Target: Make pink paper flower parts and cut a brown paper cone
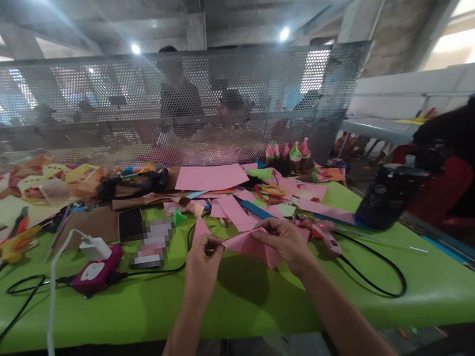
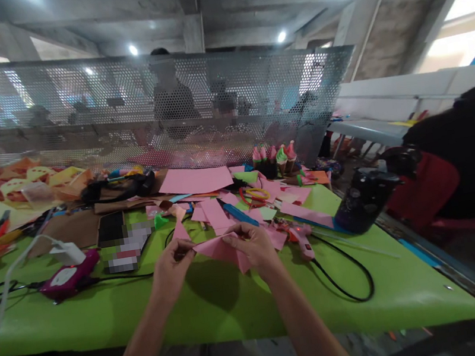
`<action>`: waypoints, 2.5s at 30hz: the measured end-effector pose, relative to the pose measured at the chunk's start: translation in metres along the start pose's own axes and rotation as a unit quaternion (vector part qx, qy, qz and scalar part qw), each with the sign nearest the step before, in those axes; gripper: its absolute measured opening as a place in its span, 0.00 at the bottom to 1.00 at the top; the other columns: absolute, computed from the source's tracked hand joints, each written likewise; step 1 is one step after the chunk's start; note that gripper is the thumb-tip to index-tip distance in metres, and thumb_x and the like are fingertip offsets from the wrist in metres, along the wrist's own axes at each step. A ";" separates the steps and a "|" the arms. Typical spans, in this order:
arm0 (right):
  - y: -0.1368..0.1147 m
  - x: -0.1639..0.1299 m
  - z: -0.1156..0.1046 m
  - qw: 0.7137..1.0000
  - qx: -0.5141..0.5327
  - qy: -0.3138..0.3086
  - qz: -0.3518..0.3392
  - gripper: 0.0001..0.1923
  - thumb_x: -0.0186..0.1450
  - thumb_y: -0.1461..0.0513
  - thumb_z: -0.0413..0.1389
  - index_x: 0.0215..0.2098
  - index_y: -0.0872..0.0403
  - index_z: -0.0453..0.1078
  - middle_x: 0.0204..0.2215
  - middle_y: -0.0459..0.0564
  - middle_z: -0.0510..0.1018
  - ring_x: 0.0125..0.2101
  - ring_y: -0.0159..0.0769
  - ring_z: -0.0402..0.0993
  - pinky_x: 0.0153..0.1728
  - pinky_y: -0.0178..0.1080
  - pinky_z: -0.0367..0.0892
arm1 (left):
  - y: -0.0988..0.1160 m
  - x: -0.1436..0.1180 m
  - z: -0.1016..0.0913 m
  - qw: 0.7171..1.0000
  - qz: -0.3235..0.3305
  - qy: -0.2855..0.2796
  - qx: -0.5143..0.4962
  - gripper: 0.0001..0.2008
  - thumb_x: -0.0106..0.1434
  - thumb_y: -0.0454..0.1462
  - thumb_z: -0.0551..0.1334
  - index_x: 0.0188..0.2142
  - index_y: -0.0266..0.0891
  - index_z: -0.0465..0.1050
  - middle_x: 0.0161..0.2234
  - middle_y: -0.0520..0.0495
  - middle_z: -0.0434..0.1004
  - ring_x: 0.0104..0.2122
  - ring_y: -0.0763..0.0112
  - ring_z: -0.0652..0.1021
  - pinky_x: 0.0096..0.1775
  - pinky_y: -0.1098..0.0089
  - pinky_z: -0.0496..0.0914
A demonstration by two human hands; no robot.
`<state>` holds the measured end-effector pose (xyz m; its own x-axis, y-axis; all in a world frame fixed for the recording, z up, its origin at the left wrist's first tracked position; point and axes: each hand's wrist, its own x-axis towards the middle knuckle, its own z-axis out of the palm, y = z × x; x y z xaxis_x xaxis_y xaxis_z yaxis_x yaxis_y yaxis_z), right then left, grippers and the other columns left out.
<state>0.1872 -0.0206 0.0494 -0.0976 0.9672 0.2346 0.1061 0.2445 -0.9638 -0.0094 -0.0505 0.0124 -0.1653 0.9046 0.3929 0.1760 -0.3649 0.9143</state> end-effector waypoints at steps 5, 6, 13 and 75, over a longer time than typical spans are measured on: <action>0.001 -0.001 0.000 1.000 0.017 -0.006 -0.008 0.16 0.49 0.51 0.68 0.28 0.53 0.75 0.23 0.44 0.73 0.27 0.34 0.66 0.29 0.35 0.60 | -0.002 0.002 0.001 0.999 -0.044 0.022 -0.015 0.02 0.53 0.34 0.62 0.28 0.39 0.72 0.28 0.50 0.76 0.31 0.69 0.75 0.35 0.70 0.68; 0.001 -0.001 0.000 1.000 0.018 -0.007 -0.008 0.16 0.49 0.51 0.68 0.28 0.53 0.75 0.23 0.44 0.73 0.27 0.33 0.65 0.28 0.35 0.60 | -0.002 0.002 0.001 0.998 -0.052 0.024 -0.024 0.02 0.53 0.34 0.62 0.28 0.39 0.72 0.28 0.51 0.76 0.30 0.69 0.75 0.35 0.70 0.68; 0.001 -0.001 0.000 1.000 0.000 0.002 -0.024 0.14 0.50 0.53 0.67 0.28 0.54 0.75 0.24 0.45 0.73 0.28 0.35 0.65 0.30 0.36 0.60 | 0.002 0.004 0.001 0.993 -0.065 0.038 -0.095 0.05 0.48 0.34 0.64 0.24 0.40 0.67 0.27 0.52 0.74 0.30 0.71 0.74 0.34 0.71 0.67; -0.026 0.001 0.013 0.931 -0.299 -0.066 -0.198 0.05 0.59 0.60 0.62 0.26 0.50 0.78 0.25 0.48 0.80 0.30 0.40 0.72 0.33 0.39 0.62 | 0.003 0.000 0.002 0.991 0.108 -0.021 0.078 0.06 0.63 0.36 0.60 0.36 0.41 0.77 0.34 0.48 0.78 0.35 0.68 0.77 0.39 0.69 0.70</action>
<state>0.1716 -0.0264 0.0728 -0.3625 0.7863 0.5002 0.5651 0.6123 -0.5530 -0.0069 -0.0511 0.0150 -0.0666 0.8188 0.5701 0.3519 -0.5154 0.7814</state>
